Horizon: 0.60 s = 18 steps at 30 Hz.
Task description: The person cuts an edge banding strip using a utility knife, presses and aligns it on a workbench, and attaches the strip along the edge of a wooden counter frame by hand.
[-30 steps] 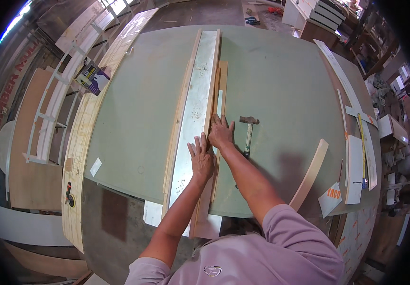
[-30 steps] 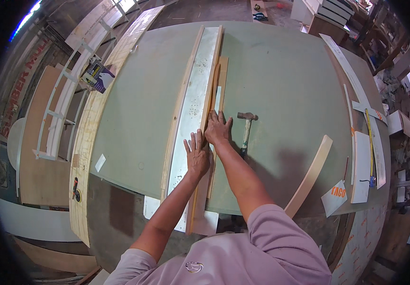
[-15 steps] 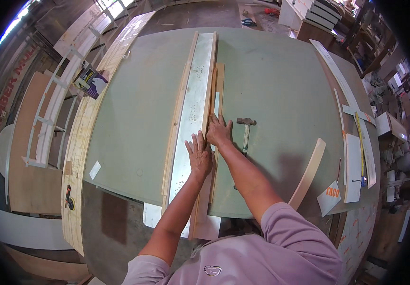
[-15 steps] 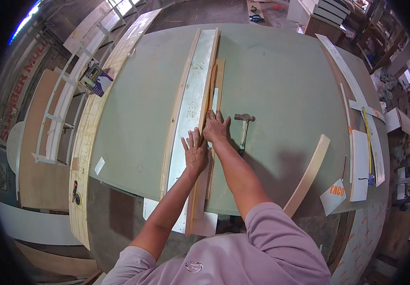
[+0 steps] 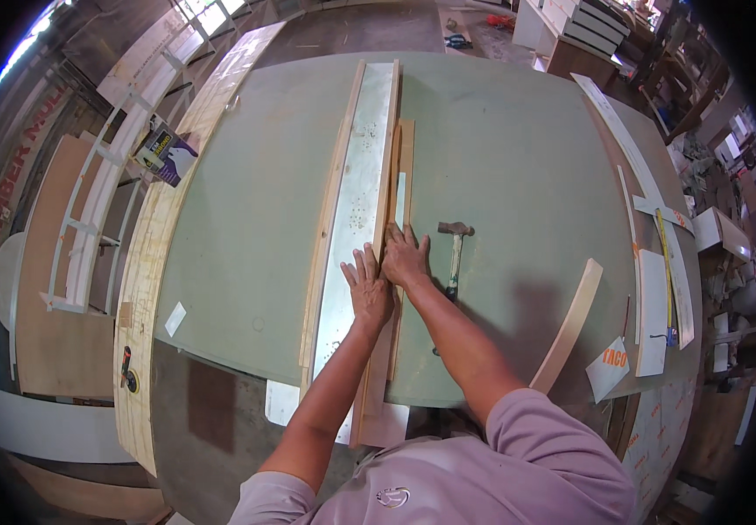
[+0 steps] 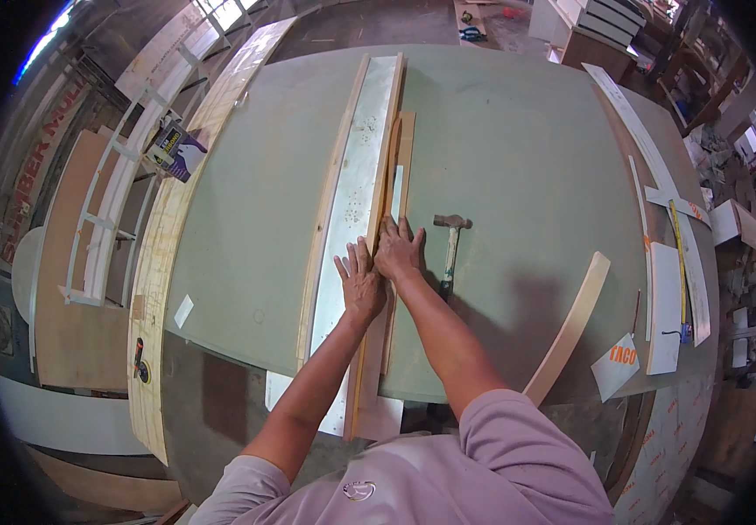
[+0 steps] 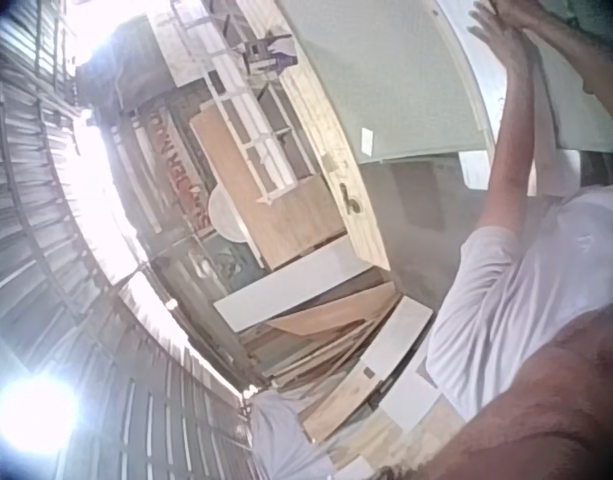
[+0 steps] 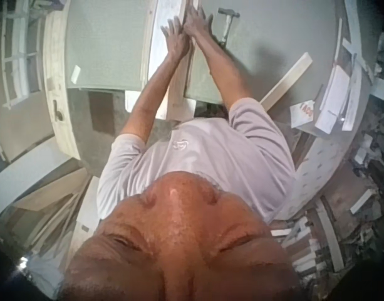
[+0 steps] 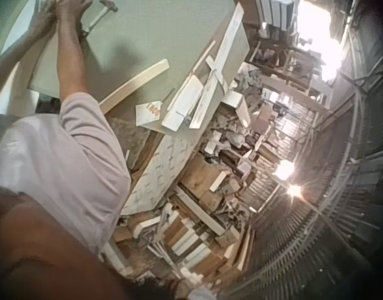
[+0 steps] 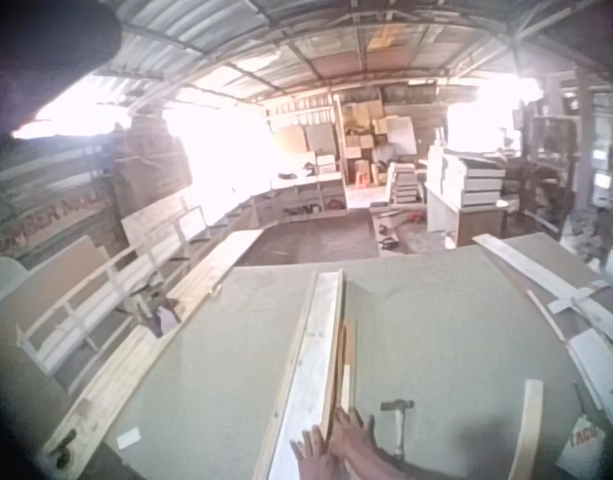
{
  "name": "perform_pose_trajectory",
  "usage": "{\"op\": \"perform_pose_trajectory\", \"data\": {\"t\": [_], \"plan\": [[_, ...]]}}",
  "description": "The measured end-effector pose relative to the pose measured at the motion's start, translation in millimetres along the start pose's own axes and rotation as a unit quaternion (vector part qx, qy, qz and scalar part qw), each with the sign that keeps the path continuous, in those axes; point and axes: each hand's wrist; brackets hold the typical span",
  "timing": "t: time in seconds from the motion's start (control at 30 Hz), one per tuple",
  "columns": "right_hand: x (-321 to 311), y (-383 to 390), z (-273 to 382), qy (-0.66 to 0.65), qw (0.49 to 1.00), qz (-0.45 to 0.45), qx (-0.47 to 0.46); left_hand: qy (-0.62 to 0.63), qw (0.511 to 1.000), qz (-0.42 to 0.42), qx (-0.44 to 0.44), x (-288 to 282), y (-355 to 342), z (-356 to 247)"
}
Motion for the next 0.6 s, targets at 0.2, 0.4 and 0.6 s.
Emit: {"op": "perform_pose_trajectory", "data": {"t": [0.2, 0.4, 0.6], "plan": [[-0.1, -12.9, 0.9, 0.005, 0.999, -0.041, -0.002, -0.008, 1.000, -0.027, 0.003, 5.9, -14.4, 0.2], [-1.0, -4.4, -2.3, -0.016, 1.000, 0.014, 0.002, 0.015, 1.000, -0.014, -0.001, 3.1, -14.5, 2.9], [-4.7, -18.4, 1.8, -0.011, 0.999, -0.049, 0.003, -0.012, 1.000, -0.015, -0.003, -0.5, -27.1, 0.2]]}}
Point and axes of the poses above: each hand's wrist, its own y-axis away from the middle knuckle, its own x-axis out of the palm, z = x × y, and after that the axes turned 13 degrees about x, right-handed
